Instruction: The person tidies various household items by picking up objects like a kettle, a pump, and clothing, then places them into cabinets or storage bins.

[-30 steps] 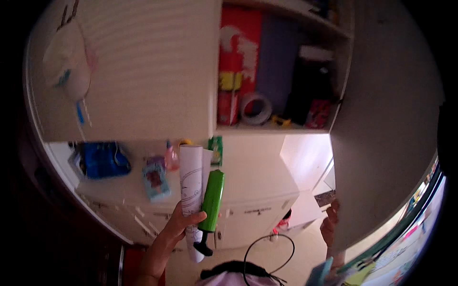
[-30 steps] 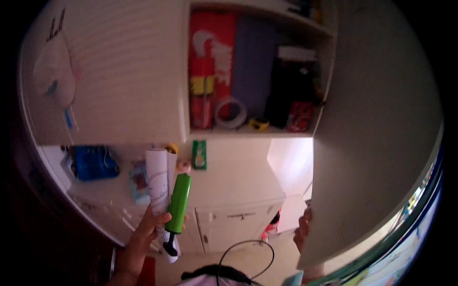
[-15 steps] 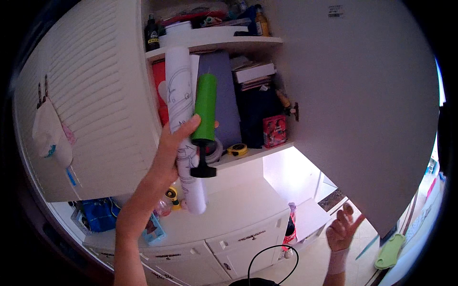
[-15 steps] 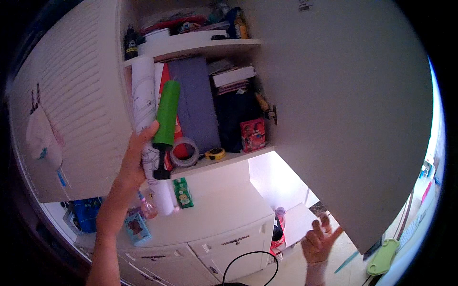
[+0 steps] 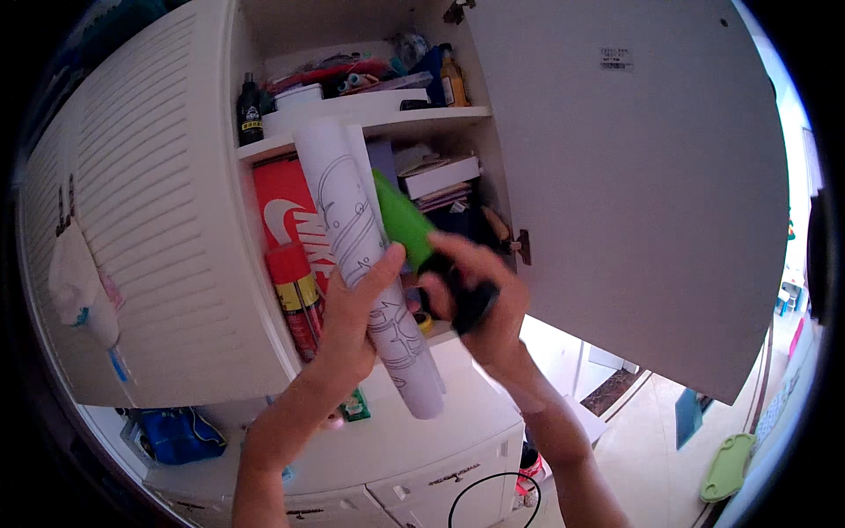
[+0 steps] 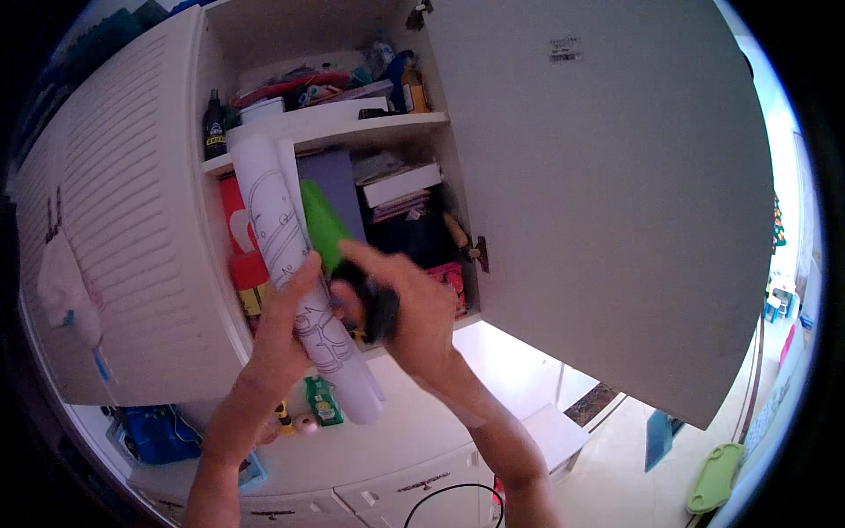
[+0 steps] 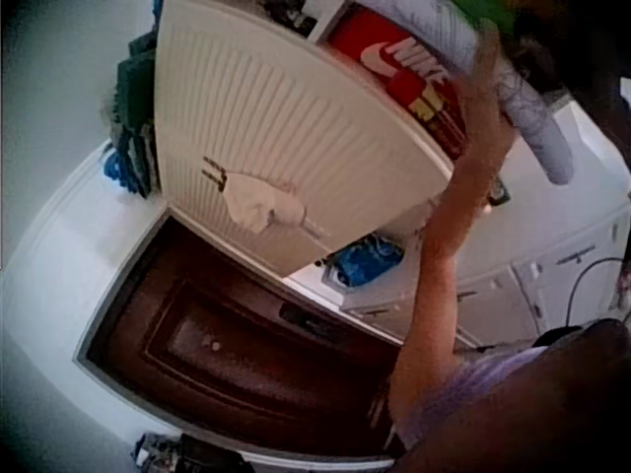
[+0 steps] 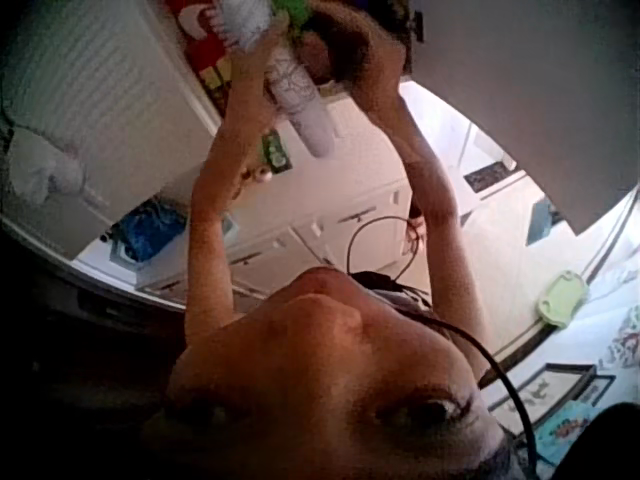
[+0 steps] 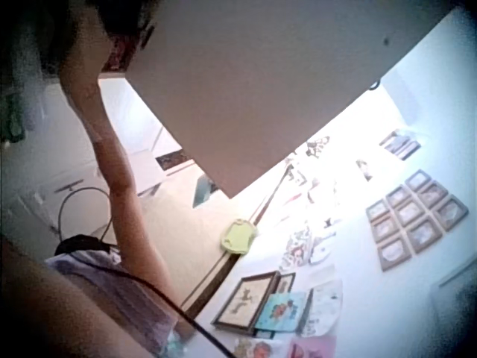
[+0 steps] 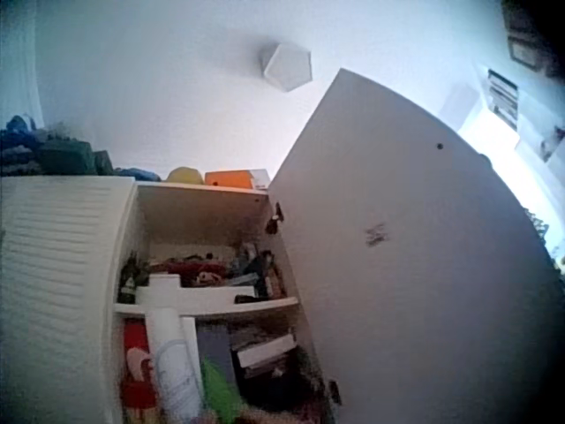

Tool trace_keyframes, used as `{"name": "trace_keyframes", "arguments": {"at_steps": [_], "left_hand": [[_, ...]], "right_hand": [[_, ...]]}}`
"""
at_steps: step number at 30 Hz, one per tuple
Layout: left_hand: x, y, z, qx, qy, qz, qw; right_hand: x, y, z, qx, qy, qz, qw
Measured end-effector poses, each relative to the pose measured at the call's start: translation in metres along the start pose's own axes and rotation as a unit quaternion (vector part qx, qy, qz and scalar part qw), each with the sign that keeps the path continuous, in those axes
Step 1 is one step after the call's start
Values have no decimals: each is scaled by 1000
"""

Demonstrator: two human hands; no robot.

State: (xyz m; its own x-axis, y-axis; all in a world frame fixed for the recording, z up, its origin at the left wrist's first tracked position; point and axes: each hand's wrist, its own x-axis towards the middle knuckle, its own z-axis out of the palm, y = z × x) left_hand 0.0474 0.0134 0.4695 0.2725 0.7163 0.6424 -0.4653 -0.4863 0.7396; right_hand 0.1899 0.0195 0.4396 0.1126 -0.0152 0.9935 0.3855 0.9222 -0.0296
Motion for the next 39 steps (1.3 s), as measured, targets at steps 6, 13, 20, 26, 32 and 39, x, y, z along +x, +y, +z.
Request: {"name": "trace_keyframes", "arguments": {"at_steps": [6, 13, 20, 26, 32, 39], "left_hand": [[3, 18, -15, 116, 20, 59, 991], [-35, 13, -79, 91, 79, 3, 993], [-69, -14, -132, 84, 54, -103, 990], [-58, -23, -144, 119, 86, -189, 971], [-57, -41, -153, 57, -29, 20, 998], [-63, -50, -167, 107, 117, -176, 972]], "right_hand": [[137, 34, -10, -18, 171, -72, 982], [318, 83, 19, -382, 18, 40, 923], [360, 164, 82, -341, 126, -162, 917], [375, 213, 109, -354, 120, -54, 926], [375, 219, 105, -337, 137, -43, 930], [381, 205, 98, -299, 183, -33, 936]]}}
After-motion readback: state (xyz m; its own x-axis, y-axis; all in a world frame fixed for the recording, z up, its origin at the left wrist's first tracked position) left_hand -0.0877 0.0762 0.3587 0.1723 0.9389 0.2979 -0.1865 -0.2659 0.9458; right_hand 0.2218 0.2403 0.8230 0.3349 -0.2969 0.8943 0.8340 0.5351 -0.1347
